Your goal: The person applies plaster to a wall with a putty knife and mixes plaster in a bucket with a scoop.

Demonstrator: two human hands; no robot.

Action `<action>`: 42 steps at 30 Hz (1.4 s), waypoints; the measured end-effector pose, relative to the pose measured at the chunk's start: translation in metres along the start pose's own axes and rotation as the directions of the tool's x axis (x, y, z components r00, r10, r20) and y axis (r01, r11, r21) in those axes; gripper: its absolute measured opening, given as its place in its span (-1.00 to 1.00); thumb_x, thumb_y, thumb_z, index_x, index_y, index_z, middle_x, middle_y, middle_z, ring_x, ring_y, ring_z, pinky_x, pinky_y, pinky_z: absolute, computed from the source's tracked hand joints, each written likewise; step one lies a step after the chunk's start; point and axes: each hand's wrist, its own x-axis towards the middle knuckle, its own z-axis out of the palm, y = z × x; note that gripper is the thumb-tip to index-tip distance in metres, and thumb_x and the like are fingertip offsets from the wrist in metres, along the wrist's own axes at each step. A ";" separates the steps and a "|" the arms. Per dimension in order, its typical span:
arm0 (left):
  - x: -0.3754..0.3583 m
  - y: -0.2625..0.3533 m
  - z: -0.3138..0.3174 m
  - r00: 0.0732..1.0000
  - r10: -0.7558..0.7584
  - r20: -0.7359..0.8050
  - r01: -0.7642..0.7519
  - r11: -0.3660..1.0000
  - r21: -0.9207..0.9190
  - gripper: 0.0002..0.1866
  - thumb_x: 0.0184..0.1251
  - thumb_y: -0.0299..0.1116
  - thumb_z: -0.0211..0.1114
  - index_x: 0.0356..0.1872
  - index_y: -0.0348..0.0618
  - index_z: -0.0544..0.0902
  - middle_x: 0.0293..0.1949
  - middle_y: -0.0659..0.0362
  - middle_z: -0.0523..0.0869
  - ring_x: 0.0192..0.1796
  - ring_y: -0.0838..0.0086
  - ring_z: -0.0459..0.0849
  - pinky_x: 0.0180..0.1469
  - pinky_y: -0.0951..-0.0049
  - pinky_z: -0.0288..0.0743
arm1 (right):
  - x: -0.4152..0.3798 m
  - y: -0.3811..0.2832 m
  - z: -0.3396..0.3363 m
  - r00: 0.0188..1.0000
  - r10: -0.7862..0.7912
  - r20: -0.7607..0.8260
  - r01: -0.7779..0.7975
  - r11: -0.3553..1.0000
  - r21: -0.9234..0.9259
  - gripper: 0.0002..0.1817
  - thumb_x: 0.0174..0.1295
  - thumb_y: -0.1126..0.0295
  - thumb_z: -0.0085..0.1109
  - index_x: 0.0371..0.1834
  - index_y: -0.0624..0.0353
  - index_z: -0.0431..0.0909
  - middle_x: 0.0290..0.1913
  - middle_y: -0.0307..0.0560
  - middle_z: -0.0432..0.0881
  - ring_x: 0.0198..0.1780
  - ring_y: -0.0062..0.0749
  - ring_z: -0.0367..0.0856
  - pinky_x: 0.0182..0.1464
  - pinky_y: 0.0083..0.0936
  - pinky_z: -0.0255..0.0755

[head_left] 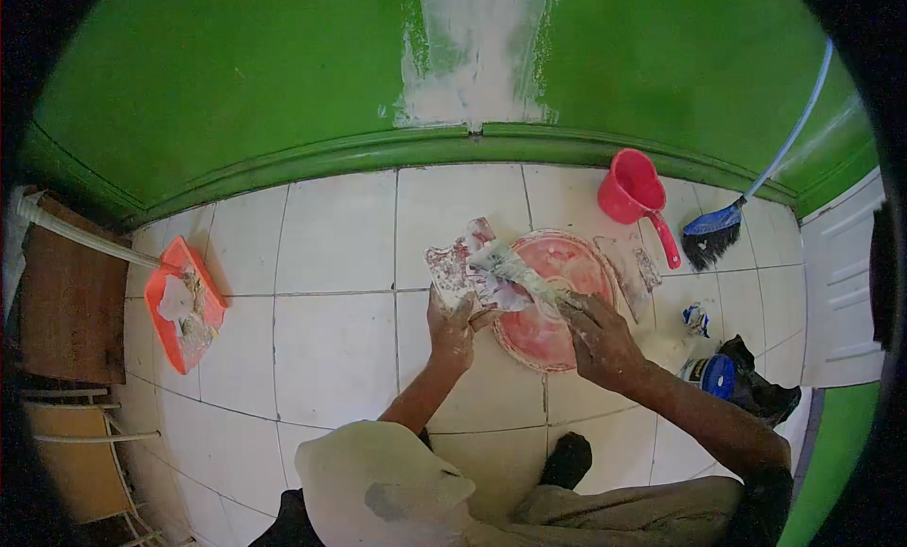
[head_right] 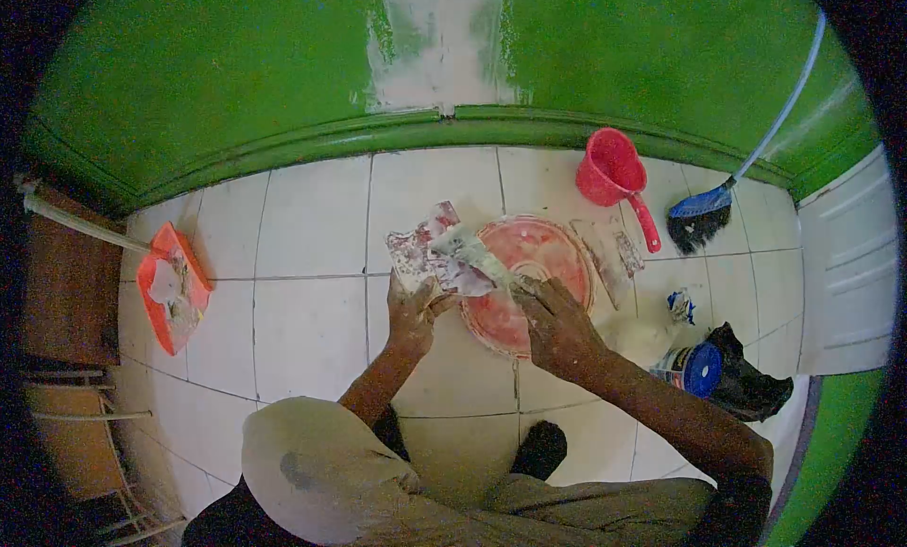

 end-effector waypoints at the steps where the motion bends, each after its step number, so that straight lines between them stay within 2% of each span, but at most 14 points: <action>1: 0.000 0.000 -0.001 1.000 -0.016 0.002 0.016 1.000 -0.005 -0.31 0.34 -0.54 0.20 0.40 -0.05 0.06 0.17 0.01 0.45 0.00 0.21 0.68 -0.09 0.18 0.76 | 0.000 -0.001 -0.001 1.000 0.000 0.000 0.000 1.000 0.000 -0.44 -0.05 0.69 0.04 0.16 0.45 0.38 0.06 0.30 0.45 0.01 0.15 0.47 0.14 -0.07 0.39; 10: -0.033 -0.011 0.025 0.982 -0.180 0.056 0.178 0.983 0.040 -0.37 0.31 -0.57 0.18 0.36 -0.09 0.16 0.07 0.09 0.54 -0.09 0.35 0.67 -0.18 0.34 0.76 | 0.014 0.047 -0.017 0.972 0.059 -0.229 -0.107 0.973 -0.204 -0.66 0.26 0.57 0.06 0.12 0.38 0.46 0.01 0.20 0.57 -0.05 -0.03 0.60 -0.01 -0.25 0.53; 11: -0.027 -0.009 0.020 0.985 -0.151 0.086 0.149 0.989 0.025 -0.38 0.29 -0.53 0.24 0.33 -0.10 0.19 0.04 0.09 0.56 -0.12 0.36 0.70 -0.22 0.35 0.76 | 0.017 0.050 -0.030 0.927 0.326 -0.185 -0.308 0.944 0.117 -0.64 0.28 0.54 0.07 0.14 0.40 0.45 -0.04 0.12 0.60 -0.09 -0.17 0.62 -0.05 -0.35 0.53; 13: -0.011 -0.005 0.000 0.977 -0.192 0.094 0.188 0.981 0.052 -0.35 0.31 -0.49 0.26 0.36 -0.09 0.14 0.01 0.07 0.56 -0.15 0.28 0.71 -0.18 0.23 0.76 | 0.011 0.056 -0.037 0.774 0.629 -0.077 -0.389 0.568 0.725 -0.57 0.33 0.43 0.10 0.19 0.47 0.43 -0.22 -0.09 0.62 -0.26 -0.52 0.58 -0.25 -0.59 0.48; 18: 0.010 -0.005 -0.031 0.929 -0.355 0.110 0.344 0.933 0.105 -0.50 0.36 -0.44 0.24 0.25 -0.21 0.28 0.01 0.04 0.58 -0.11 0.25 0.71 -0.14 0.23 0.75 | -0.043 0.067 -0.043 0.617 0.773 0.146 -0.378 0.128 0.917 -0.73 0.27 0.37 0.04 -0.10 0.37 0.53 -0.36 -0.10 0.56 -0.43 -0.47 0.49 -0.43 -0.57 0.34; 20: 0.012 -0.036 -0.062 0.903 -0.388 0.186 0.382 0.922 0.068 -0.58 0.35 -0.45 0.23 0.18 -0.25 0.37 0.00 0.02 0.60 -0.10 0.28 0.71 -0.14 0.27 0.75 | -0.055 0.063 -0.038 0.405 0.846 0.346 -0.323 -0.222 0.920 -0.83 0.18 0.40 0.05 -0.28 0.28 0.50 -0.40 -0.07 0.53 -0.49 -0.40 0.45 -0.45 -0.55 0.32; 24: 0.019 -0.078 -0.100 0.817 -0.492 0.301 0.547 0.826 -0.133 -0.72 0.30 -0.43 0.28 -0.07 -0.44 0.59 -0.11 0.06 0.69 -0.16 0.29 0.74 -0.20 0.38 0.73 | -0.089 0.074 -0.019 0.392 0.719 0.574 -0.216 -0.535 0.817 -0.75 0.23 0.38 -0.02 -0.19 0.36 0.51 -0.39 -0.04 0.52 -0.48 -0.43 0.44 -0.46 -0.49 0.34; 26: 0.009 -0.052 -0.067 0.817 -0.518 0.254 0.566 0.805 -0.178 -0.72 0.30 -0.43 0.29 -0.07 -0.44 0.59 -0.12 0.06 0.70 -0.20 0.30 0.73 -0.23 0.41 0.71 | -0.086 0.064 -0.025 0.307 0.750 0.586 -0.238 -0.535 0.810 -0.74 0.22 0.36 -0.01 -0.19 0.37 0.49 -0.42 -0.03 0.49 -0.55 -0.45 0.37 -0.52 -0.54 0.28; 29: 0.011 -0.048 -0.057 0.832 -0.529 0.167 0.553 0.814 -0.177 -0.74 0.34 -0.45 0.22 -0.04 -0.43 0.59 -0.13 0.05 0.70 -0.23 0.36 0.72 -0.28 0.53 0.68 | -0.114 0.084 -0.021 0.495 0.602 0.627 -0.158 -0.647 0.746 -0.73 0.22 0.37 -0.04 -0.19 0.39 0.49 -0.41 -0.01 0.49 -0.61 -0.47 0.31 -0.61 -0.58 0.21; 34: 0.011 -0.046 -0.058 0.798 -0.548 0.251 0.597 0.775 -0.205 -0.73 0.40 -0.45 0.13 0.01 -0.41 0.57 -0.10 0.06 0.69 -0.21 0.38 0.72 -0.27 0.60 0.67 | -0.115 0.078 -0.036 0.335 0.667 0.666 -0.191 -0.644 0.741 -0.77 0.17 0.38 -0.03 -0.27 0.36 0.47 -0.52 -0.10 0.45 -0.67 -0.53 0.25 -0.70 -0.61 0.12; 36: 0.008 -0.046 -0.051 0.937 -0.296 0.183 0.156 0.827 0.540 -0.75 0.34 -0.43 0.23 -0.03 -0.33 0.61 -0.08 0.08 0.71 -0.16 0.46 0.74 -0.22 0.53 0.68 | -0.125 0.082 -0.042 0.302 0.698 0.649 -0.226 -0.609 0.761 -0.79 0.17 0.39 -0.03 -0.28 0.34 0.47 -0.55 -0.13 0.44 -0.67 -0.53 0.25 -0.70 -0.61 0.12; 37: 0.011 -0.045 -0.050 0.937 -0.298 0.183 0.157 0.826 0.541 -0.75 0.34 -0.43 0.23 -0.03 -0.33 0.61 -0.08 0.08 0.71 -0.16 0.46 0.74 -0.22 0.53 0.68 | -0.130 0.085 -0.046 0.274 0.727 0.629 -0.265 -0.572 0.777 -0.81 0.16 0.41 -0.02 -0.29 0.33 0.47 -0.58 -0.15 0.42 -0.68 -0.53 0.25 -0.70 -0.62 0.13; 39: 0.024 -0.040 -0.049 0.849 -0.515 -0.120 0.494 0.853 -0.168 -0.65 0.38 -0.46 0.17 0.13 -0.39 0.47 -0.07 0.08 0.67 -0.16 0.36 0.73 -0.21 0.51 0.72 | -0.140 0.086 -0.053 0.239 0.800 0.550 -0.245 -0.499 0.831 -0.82 0.15 0.42 -0.01 -0.29 0.31 0.48 -0.58 -0.16 0.42 -0.68 -0.54 0.26 -0.70 -0.61 0.13; 42: 0.018 -0.011 -0.025 0.945 -0.300 0.128 0.304 0.953 -0.008 -0.56 0.36 -0.46 0.19 0.23 -0.28 0.36 -0.04 0.05 0.65 -0.14 0.32 0.74 -0.21 0.36 0.77 | -0.152 0.097 -0.070 0.249 0.857 0.450 -0.230 -0.399 0.888 -0.78 0.10 0.45 0.07 -0.20 0.25 0.57 -0.56 -0.16 0.45 -0.67 -0.52 0.31 -0.67 -0.60 0.18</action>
